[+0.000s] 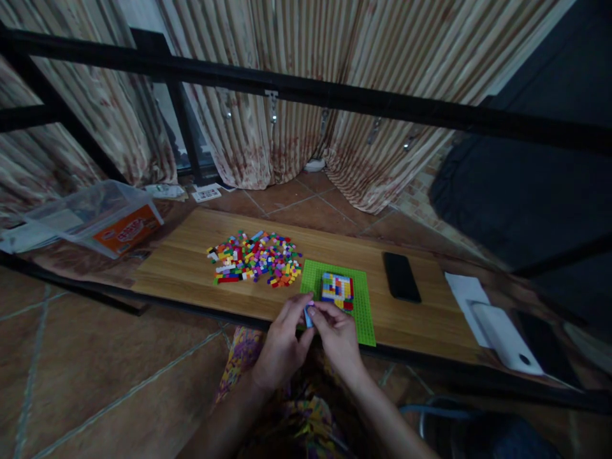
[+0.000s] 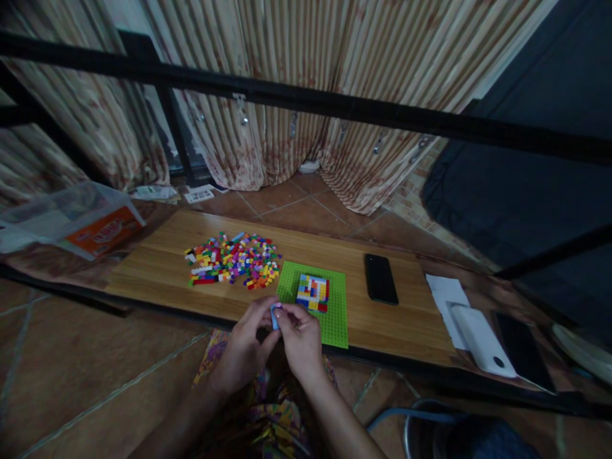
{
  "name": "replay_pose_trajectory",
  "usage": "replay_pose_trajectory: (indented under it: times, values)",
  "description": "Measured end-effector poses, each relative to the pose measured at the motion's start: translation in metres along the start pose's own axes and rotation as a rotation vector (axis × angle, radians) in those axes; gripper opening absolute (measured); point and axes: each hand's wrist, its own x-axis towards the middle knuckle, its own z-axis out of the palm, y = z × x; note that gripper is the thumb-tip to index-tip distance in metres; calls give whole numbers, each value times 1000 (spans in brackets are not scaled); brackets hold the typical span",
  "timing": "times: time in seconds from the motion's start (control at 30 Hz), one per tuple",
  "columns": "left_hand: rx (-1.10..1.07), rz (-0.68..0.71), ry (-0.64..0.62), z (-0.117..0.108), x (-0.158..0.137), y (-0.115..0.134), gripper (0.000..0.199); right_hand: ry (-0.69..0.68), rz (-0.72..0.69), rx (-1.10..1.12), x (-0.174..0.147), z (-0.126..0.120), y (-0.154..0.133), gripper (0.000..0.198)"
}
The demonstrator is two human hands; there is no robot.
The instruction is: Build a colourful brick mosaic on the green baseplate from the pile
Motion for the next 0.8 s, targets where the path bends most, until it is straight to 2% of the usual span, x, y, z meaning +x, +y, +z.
replay_pose_trajectory:
  times: [0.13,0.23,0.3,0.67,0.8]
  values:
    - [-244,-171,-22,3,-5,-3,53,-18,30,28,-9,-7,5,19]
    - [-410,-324,-15,7,-4,-9,37,-46,45,0,-13,-12,8,23]
    - [-437,-369,-21,10,-2,-10,27,-58,43,-37,-14,-15,10,24]
    - [-341,-348,58,35,1,-11,15,63,-16,-281,-18,-32,13,26]
    - [-323,-347,103,31,10,-21,19,130,-96,-405,-10,-48,17,26]
